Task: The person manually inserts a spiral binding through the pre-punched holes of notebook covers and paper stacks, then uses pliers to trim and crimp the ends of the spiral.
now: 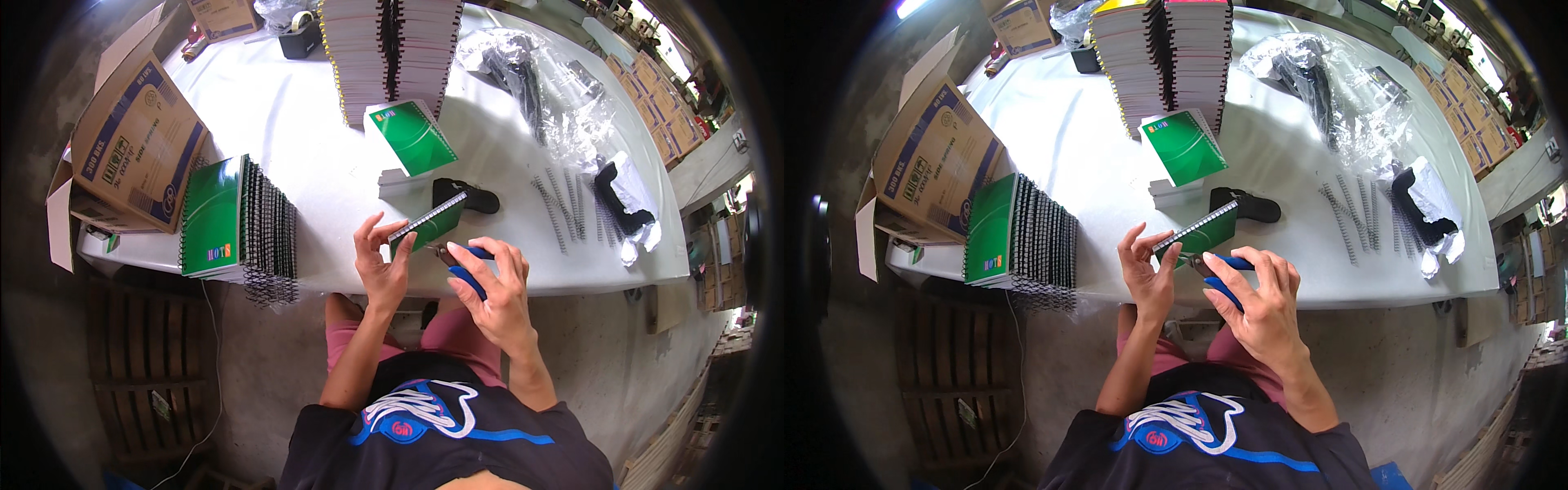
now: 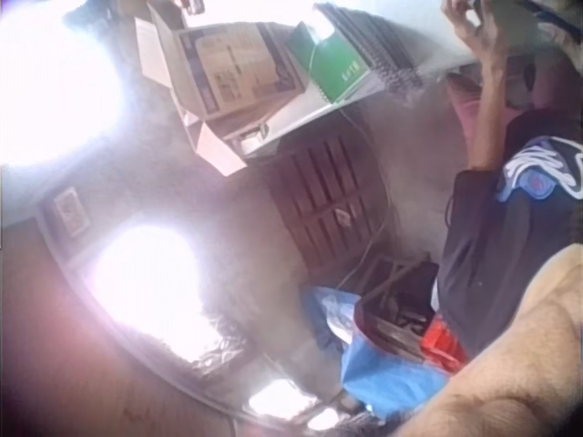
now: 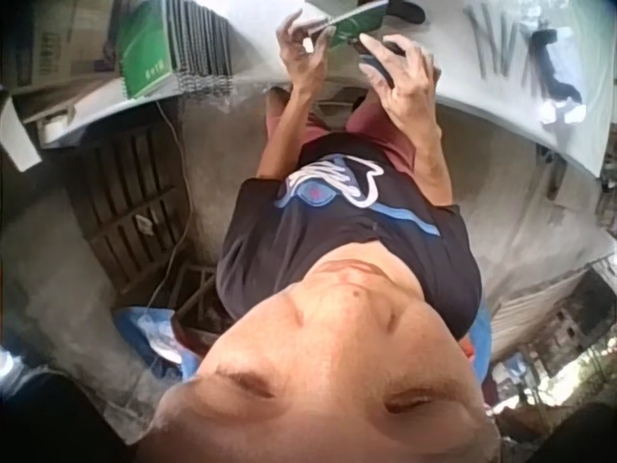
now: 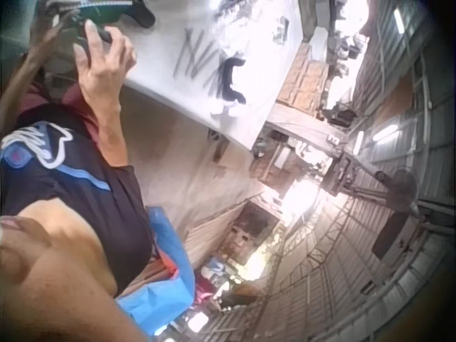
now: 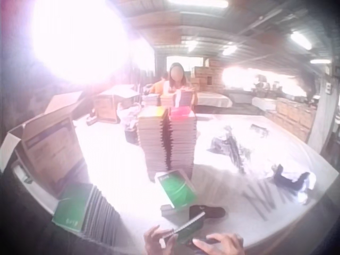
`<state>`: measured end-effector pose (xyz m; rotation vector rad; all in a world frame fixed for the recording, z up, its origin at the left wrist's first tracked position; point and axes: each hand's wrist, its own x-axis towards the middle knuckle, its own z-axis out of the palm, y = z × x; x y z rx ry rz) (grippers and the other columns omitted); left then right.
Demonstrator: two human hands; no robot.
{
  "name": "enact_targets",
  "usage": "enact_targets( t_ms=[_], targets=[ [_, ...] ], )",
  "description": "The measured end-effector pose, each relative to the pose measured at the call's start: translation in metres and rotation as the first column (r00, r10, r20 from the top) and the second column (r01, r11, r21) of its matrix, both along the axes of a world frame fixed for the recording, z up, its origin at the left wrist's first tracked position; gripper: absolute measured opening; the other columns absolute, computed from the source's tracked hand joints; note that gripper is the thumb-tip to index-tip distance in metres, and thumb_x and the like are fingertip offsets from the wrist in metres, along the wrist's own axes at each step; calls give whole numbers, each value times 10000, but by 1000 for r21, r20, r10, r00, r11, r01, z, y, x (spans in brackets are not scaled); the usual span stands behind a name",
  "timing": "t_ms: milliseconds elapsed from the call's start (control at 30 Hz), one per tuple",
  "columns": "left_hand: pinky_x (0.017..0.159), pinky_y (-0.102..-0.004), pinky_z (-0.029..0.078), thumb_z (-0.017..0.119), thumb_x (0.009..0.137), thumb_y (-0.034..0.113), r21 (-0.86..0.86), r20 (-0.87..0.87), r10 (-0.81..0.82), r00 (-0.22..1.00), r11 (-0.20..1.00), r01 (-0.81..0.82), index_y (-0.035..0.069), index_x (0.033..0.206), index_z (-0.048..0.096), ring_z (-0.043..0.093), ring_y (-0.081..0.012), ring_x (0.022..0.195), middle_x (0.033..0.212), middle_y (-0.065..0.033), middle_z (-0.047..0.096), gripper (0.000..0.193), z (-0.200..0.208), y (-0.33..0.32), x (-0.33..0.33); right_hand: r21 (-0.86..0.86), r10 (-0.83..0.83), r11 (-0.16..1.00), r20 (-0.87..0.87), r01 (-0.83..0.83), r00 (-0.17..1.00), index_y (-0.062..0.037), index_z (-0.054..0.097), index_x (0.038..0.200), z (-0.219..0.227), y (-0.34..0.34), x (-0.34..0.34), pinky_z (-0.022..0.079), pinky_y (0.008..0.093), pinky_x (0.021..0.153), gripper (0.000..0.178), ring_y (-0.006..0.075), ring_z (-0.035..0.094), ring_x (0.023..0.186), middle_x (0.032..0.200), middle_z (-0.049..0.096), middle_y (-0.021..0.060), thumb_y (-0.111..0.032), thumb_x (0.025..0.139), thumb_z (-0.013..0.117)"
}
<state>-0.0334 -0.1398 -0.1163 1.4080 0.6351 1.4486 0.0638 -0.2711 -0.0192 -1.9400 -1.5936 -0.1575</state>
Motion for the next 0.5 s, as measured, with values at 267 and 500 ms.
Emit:
enact_targets(
  t_ms=[267, 500],
  targets=[
    [748, -288, 533, 683, 761, -76, 175, -41, 0, 999, 985, 7, 9, 1274, 440, 681, -180, 818, 868, -127, 689, 575, 8, -4, 0, -63, -28, 997, 147, 38, 989, -245, 609, 1208, 0, 9, -12, 301, 438, 931, 386, 244, 464, 1036, 1095, 524, 45, -344, 836, 636],
    [714, -287, 507, 704, 733, -69, 333, -68, 135, 988, 937, -105, -4, 1371, 286, 651, -165, 757, 849, -115, 691, 765, 23, -8, 3, -140, -40, 988, 142, 60, 989, -239, 608, 1206, 15, 6, -13, 312, 432, 913, 377, 245, 470, 1037, 1089, 527, 51, -343, 845, 626]
  ],
)
